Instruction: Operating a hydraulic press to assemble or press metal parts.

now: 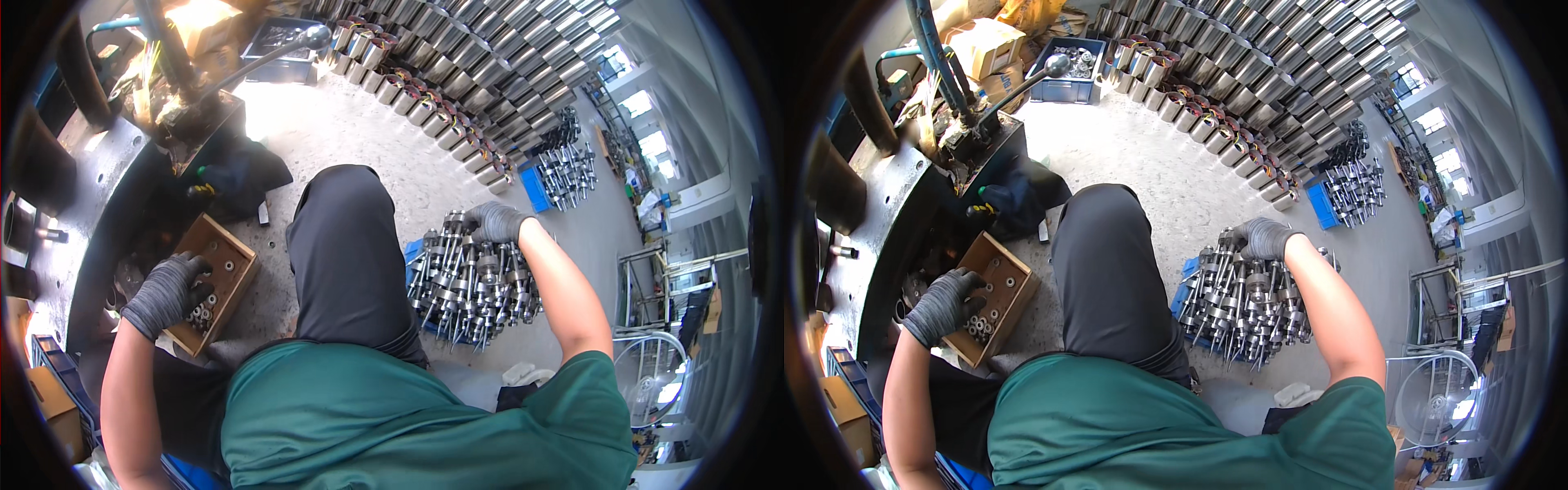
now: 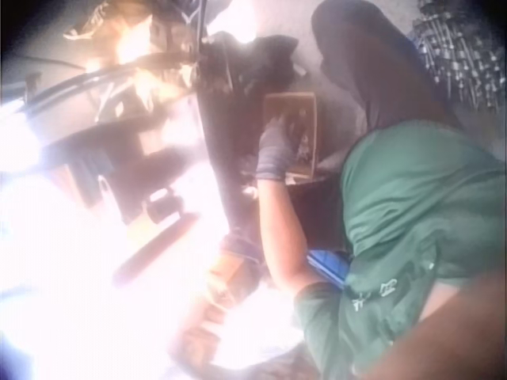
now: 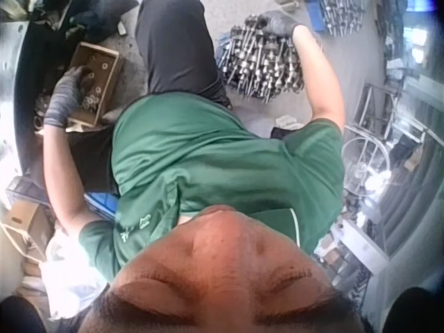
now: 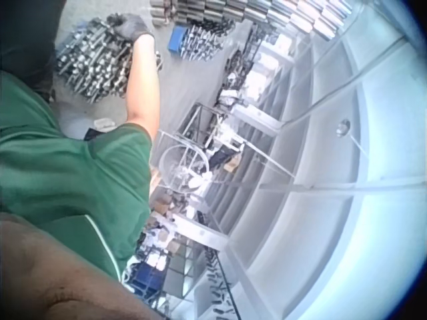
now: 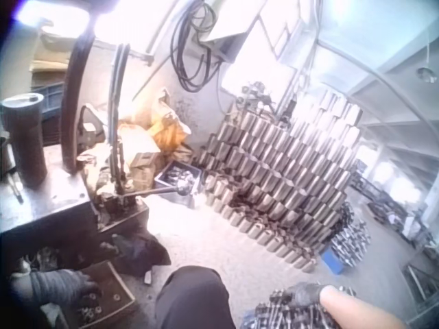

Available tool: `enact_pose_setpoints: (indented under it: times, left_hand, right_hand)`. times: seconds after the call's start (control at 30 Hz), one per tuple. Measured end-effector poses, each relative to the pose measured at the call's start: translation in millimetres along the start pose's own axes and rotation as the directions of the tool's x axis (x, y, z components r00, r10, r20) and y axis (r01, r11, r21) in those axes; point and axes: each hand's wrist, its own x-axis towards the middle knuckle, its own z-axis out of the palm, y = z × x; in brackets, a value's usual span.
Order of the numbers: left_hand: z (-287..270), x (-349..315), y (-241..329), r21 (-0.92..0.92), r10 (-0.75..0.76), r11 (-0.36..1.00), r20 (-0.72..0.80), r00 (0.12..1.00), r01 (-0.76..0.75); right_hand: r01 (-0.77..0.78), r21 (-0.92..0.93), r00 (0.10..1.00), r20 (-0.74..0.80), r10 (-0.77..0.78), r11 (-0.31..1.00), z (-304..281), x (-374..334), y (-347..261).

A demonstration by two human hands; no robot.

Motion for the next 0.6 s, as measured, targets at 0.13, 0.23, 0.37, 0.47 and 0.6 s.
enact_pose_setpoints:
  times: [0.13,0.23,0.37,0.47,0.6]
  left_hand:
    - [-0.1,-3.1,-0.4,-0.006,-0.012,1.000,-0.011,1.000,0.011]
    - [0.5,-4.1,1.4,-0.029,-0.027,0.999,0.000,1.000,0.027]
    - [2.3,-3.3,1.6,-0.016,-0.044,0.999,0.025,0.999,0.044]
    - [4.5,-1.7,-1.1,-0.011,-0.043,0.999,0.030,0.999,0.044]
    - [6.6,-0.8,-4.0,0.010,-0.043,0.999,0.022,0.999,0.042]
  right_hand:
    - [0.022,0.013,0.999,0.042,-0.022,1.000,5.7,19.1,13.9]
    - [-0.016,0.043,0.997,0.082,0.013,0.999,7.1,24.9,18.3]
    - [-0.041,0.075,0.994,0.109,0.033,0.996,8.5,30.3,22.1]
    - [0.027,0.053,0.997,0.074,-0.031,0.998,12.6,34.5,27.7]
    - [0.100,0.001,0.981,-0.165,-0.099,0.995,17.5,38.0,38.4]
